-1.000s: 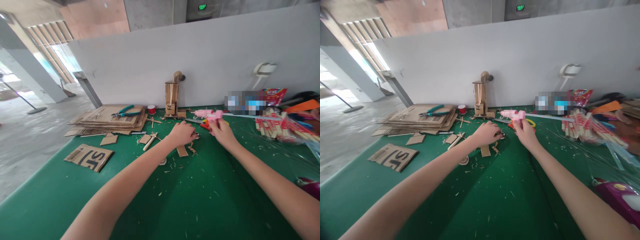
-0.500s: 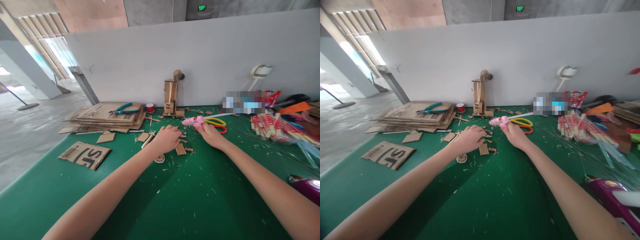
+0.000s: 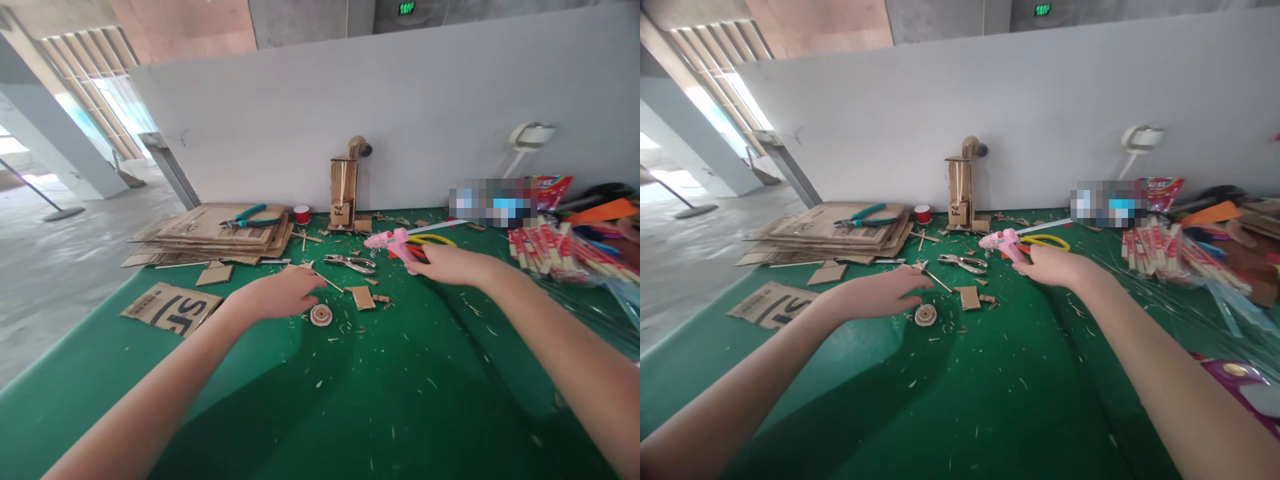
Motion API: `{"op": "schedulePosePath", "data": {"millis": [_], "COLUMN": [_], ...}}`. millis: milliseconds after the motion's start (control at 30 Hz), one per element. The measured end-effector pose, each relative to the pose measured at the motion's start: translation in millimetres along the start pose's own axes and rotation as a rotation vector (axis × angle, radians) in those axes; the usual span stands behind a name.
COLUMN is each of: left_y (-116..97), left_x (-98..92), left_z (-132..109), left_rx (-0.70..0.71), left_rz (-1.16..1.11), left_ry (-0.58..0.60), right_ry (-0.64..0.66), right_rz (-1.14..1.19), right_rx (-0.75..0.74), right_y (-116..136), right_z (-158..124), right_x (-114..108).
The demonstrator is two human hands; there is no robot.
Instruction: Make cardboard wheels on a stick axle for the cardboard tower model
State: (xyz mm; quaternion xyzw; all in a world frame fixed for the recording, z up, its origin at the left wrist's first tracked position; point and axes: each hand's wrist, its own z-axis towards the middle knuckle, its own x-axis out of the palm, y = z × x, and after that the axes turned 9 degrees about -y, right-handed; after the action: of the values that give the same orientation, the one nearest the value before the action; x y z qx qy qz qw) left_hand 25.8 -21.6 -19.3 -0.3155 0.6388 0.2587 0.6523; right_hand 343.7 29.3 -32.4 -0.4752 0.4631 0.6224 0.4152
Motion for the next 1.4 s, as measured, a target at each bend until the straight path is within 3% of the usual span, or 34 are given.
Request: {"op": "schedulePosePath", "data": {"millis": [67, 167, 267, 400, 500, 600, 700, 800, 867, 1000, 1167, 1400], "left_y": [3.1, -6.0, -21.0, -29.7, -28.2, -27.6, -30.6, -36.2, -40.0, -45.0, -46.4, -47.5], "left_x": [-2.2, -1.6, -2.0, -4.1, -2.8, -0.4, 0.1, -1.3, -2.3, -2.5, -0.8, -1.7], "left_z": [-1.2, 0.2, 1.4, 1.8, 4.1, 9.1, 14.4, 17.0, 17.2, 17.1, 16.8, 13.6], "left_rx": [-0.016, -0.049, -0.11, -0.149, -0.133, -0.141, -0.214, -0.278, -0.297, -0.318, -0.28, -0.285], "left_rz": [-0.044, -0.092, -0.086, -0.155, -0.304, -0.576, -0.945, -1.178, -1.246, -1.269, -1.157, -1.042], "left_ry": [0.017, 0.071, 0.089, 0.079, -0.048, -0.253, -0.384, -0.43, -0.418, -0.413, -0.516, -0.544], "right_ry": [0.173, 0.212, 0.275, 0.21, 0.081, -0.052, -0.023, 0.016, -0.034, -0.155, -0.166, -0.224], "right_rz": [-0.195, -0.263, -0.211, -0.245, -0.241, 0.021, 0.495, 0.815, 0.863, 0.784, 0.757, 0.694], "right_rx": [0.061, -0.012, -0.141, -0.243, -0.258, -0.171, -0.121, -0.147, -0.152, -0.154, -0.217, -0.278], "right_y": [16.4, 47.9, 75.4, 94.0, 95.6, 92.5, 92.3, 97.4, 101.4, 105.0, 106.7, 108.0], "right_z": [-11.0, -29.9, -45.3, -55.3, -55.4, -51.0, -46.6, -45.5, -46.0, -47.3, -50.2, -51.1], "right_x": [-18.8, -33.7, -28.5, -7.9, 0.5, -1.3, -6.8, -9.1, -8.3, -6.1, -5.1, -0.7]}}
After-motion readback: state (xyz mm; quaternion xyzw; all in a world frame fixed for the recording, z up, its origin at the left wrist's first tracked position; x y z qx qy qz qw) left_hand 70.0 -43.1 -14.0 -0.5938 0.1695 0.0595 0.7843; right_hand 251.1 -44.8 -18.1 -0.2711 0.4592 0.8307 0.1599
